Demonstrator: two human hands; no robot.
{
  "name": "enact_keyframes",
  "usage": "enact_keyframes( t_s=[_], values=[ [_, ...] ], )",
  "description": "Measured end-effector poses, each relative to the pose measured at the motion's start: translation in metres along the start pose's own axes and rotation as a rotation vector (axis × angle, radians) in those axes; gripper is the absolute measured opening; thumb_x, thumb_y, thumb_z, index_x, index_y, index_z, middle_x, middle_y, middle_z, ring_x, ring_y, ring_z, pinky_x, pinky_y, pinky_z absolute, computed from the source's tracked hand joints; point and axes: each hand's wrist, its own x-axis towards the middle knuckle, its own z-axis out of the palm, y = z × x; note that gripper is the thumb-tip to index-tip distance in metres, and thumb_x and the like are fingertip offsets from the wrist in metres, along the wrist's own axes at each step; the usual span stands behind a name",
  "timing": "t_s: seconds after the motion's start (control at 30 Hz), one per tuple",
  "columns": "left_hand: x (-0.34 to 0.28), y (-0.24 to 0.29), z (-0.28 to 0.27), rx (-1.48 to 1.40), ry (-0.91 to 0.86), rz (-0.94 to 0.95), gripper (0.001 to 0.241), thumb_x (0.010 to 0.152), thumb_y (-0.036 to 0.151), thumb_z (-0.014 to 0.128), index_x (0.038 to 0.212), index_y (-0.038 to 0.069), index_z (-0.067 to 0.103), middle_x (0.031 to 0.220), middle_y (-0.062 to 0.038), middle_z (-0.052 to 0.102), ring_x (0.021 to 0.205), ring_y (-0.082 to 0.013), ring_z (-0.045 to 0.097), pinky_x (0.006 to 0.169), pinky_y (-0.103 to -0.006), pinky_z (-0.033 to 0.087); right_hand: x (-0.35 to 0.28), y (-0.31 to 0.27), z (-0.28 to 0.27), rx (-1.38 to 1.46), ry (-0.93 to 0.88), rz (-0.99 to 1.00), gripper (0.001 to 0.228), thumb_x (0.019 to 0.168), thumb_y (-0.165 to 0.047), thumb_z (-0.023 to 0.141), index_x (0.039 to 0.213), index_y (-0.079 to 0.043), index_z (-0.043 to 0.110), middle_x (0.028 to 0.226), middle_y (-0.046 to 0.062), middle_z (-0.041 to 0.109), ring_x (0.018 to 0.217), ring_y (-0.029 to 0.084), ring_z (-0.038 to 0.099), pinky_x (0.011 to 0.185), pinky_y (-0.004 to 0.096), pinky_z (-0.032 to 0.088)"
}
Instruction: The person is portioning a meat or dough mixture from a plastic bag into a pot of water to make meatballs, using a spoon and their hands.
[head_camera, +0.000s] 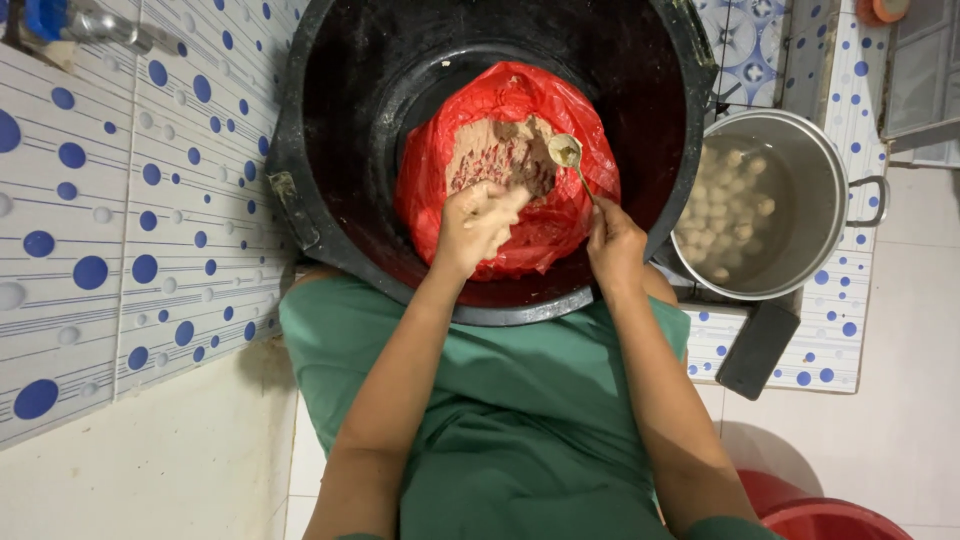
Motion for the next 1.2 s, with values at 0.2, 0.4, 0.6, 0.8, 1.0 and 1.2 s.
enact_keyframes(
  t_s=[0.2,0.4,0.6,0.8,1.0,1.2],
  values=[
    [-0.006,-0.005,0.014,0.268,0.049,0.186,0.019,0.086,-0.001,0.078,0.102,0.000,0.067,0.057,-0.013,0.062,0.032,-0.0158,0.052,0.021,-0.0251,0.038,0.001,-0.005,-0.002,0.022,-0.002,0.028,0.016,0.105,-0.001,0.063,0.113,0.004,0.076,0.094,0.023,0.076,0.092,0.038,0.075,0.075,0.042,0.061],
    [-0.010,-0.014,0.015,0.314,0.121,0.136,0.015,0.084,-0.009,0.068,0.078,0.002,0.060,0.049,-0.009,0.048,0.029,-0.0177,0.046,0.021,-0.0315,0.035,-0.001,0.005,0.002,0.036,0.005,0.028,0.016,0.105,-0.002,0.063,0.113,0.003,0.076,0.093,0.023,0.076,0.092,0.037,0.075,0.075,0.041,0.061],
    [0.001,-0.018,0.003,0.091,-0.030,0.106,0.010,0.090,0.007,0.068,0.085,0.007,0.059,0.044,-0.010,0.047,0.027,-0.0184,0.048,0.020,-0.0288,0.037,0.005,-0.012,-0.006,0.082,0.015,0.018,0.015,0.105,0.000,0.064,0.112,0.005,0.076,0.087,0.023,0.075,0.085,0.037,0.075,0.071,0.042,0.060],
    [-0.018,0.004,0.013,0.209,-0.067,0.184,0.021,0.092,0.000,0.070,0.111,-0.001,0.062,0.072,-0.019,0.070,0.036,-0.0129,0.050,0.023,-0.0245,0.037,-0.002,-0.021,-0.026,0.080,0.018,0.011,0.015,0.105,-0.003,0.066,0.114,-0.002,0.078,0.071,0.011,0.072,0.069,0.024,0.073,0.064,0.036,0.059],
    [-0.009,-0.011,0.013,0.199,-0.062,0.311,0.044,0.073,-0.010,0.088,0.110,-0.006,0.064,0.095,-0.019,0.074,0.074,-0.0094,0.068,0.067,-0.0202,0.065,0.001,-0.117,-0.083,-0.027,-0.028,-0.166,0.018,0.102,0.002,0.067,0.116,-0.002,0.078,0.072,0.011,0.072,0.068,0.026,0.072,0.060,0.035,0.057],
    [-0.023,-0.002,0.026,0.463,-0.008,0.403,0.027,0.063,-0.005,0.088,0.083,0.007,0.073,0.074,-0.004,0.071,0.073,-0.0098,0.065,0.070,-0.0237,0.056,-0.009,-0.135,-0.091,-0.351,-0.016,-0.369,0.019,0.100,-0.005,0.071,0.117,-0.009,0.079,0.074,0.003,0.070,0.066,0.020,0.069,0.062,0.030,0.056]
  ],
)
